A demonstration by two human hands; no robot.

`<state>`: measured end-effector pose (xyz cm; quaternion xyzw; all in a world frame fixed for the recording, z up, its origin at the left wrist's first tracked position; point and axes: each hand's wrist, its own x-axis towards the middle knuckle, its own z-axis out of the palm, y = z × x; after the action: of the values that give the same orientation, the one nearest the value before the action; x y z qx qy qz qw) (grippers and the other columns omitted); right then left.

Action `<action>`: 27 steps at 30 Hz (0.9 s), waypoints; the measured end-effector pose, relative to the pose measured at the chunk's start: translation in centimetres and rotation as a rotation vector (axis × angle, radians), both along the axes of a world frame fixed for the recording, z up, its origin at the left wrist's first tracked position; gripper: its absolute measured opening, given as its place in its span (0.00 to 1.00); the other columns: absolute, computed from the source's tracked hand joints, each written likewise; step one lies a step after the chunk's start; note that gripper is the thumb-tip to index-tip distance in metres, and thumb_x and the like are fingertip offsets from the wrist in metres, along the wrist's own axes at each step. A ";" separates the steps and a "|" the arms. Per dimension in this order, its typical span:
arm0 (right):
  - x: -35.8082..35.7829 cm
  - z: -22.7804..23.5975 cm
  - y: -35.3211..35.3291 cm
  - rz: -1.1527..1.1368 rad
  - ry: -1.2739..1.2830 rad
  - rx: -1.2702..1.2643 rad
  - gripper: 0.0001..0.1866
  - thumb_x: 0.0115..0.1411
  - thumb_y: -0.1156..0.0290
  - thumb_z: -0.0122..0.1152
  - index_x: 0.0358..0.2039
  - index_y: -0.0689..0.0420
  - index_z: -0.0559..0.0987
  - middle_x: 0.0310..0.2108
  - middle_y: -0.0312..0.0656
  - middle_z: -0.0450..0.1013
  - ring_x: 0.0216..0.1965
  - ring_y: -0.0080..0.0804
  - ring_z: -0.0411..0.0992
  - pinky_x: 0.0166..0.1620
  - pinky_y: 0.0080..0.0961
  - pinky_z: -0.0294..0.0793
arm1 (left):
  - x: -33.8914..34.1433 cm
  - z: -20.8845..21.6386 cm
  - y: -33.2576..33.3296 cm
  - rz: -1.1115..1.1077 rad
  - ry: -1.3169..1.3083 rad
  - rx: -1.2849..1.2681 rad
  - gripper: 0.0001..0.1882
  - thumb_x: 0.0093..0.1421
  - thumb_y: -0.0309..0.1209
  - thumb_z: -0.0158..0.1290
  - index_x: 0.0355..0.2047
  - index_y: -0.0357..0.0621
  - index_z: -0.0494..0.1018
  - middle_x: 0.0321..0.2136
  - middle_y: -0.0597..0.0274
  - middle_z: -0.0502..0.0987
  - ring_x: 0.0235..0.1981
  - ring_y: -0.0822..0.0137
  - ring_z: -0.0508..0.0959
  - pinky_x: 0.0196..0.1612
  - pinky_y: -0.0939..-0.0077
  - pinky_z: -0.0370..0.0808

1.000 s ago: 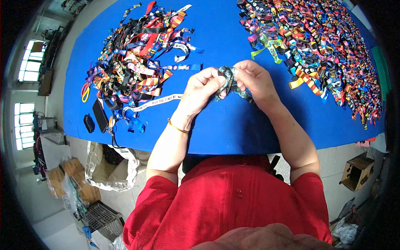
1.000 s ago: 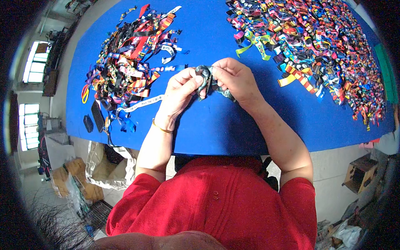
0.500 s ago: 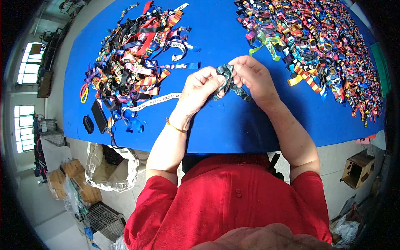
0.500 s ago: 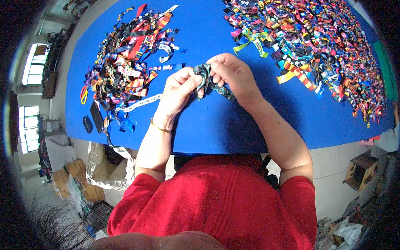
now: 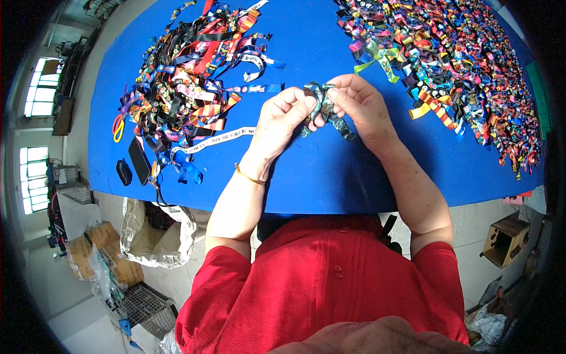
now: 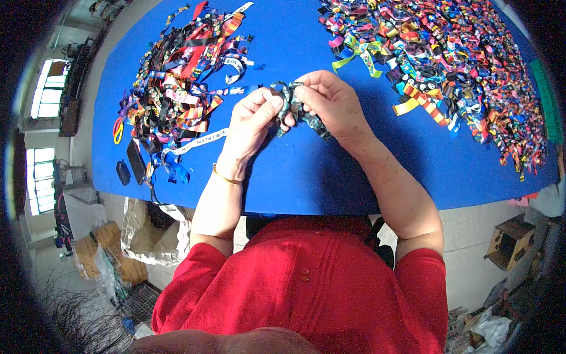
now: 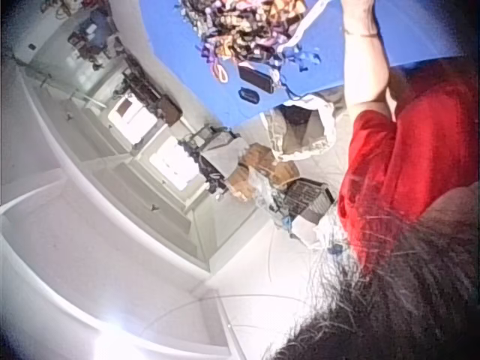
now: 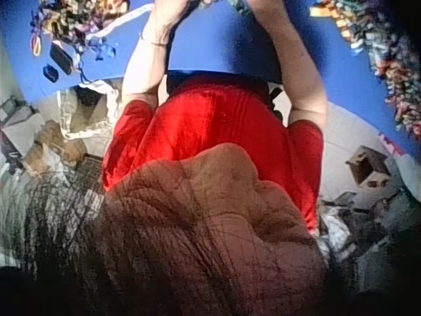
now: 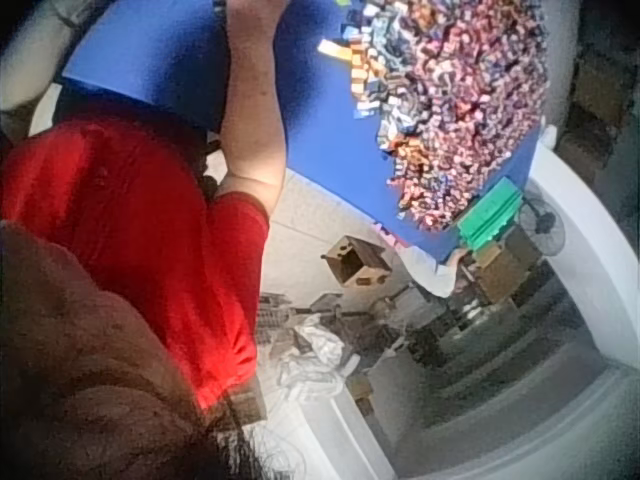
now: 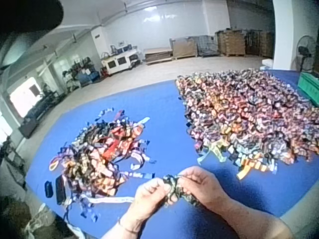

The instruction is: The person smooths a ribbon strip on a table and folds it into a bow by hand.

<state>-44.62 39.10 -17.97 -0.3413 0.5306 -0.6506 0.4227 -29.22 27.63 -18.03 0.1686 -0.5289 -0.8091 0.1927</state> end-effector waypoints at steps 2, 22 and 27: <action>0.0 0.0 -0.1 -0.080 0.000 -0.013 0.08 0.64 0.71 0.59 0.41 0.59 0.77 0.30 0.31 0.74 0.30 0.14 0.69 0.35 0.13 0.69 | -0.2 -0.1 0.1 0.059 0.029 -0.012 0.07 0.66 0.30 0.53 0.31 0.40 0.73 0.28 0.59 0.79 0.27 0.74 0.76 0.33 0.80 0.74; 0.0 0.0 0.0 -0.142 -0.055 -0.129 0.07 0.63 0.73 0.58 0.41 0.59 0.75 0.31 0.31 0.73 0.34 0.13 0.69 0.38 0.14 0.69 | 0.1 0.5 0.1 0.213 -0.059 -0.012 0.13 0.66 0.36 0.53 0.29 0.39 0.76 0.23 0.63 0.77 0.21 0.74 0.75 0.26 0.81 0.73; 0.3 0.7 0.2 -0.125 0.084 -0.141 0.11 0.63 0.77 0.55 0.46 0.59 0.74 0.32 0.31 0.73 0.33 0.13 0.69 0.38 0.13 0.69 | 0.0 0.5 0.5 0.156 -0.090 -0.101 0.12 0.66 0.33 0.53 0.29 0.38 0.76 0.23 0.64 0.77 0.21 0.76 0.73 0.26 0.83 0.71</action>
<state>-44.32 39.34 -17.27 -0.3635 0.5211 -0.6965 0.3335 -29.20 28.15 -17.55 0.2358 -0.5623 -0.7556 0.2393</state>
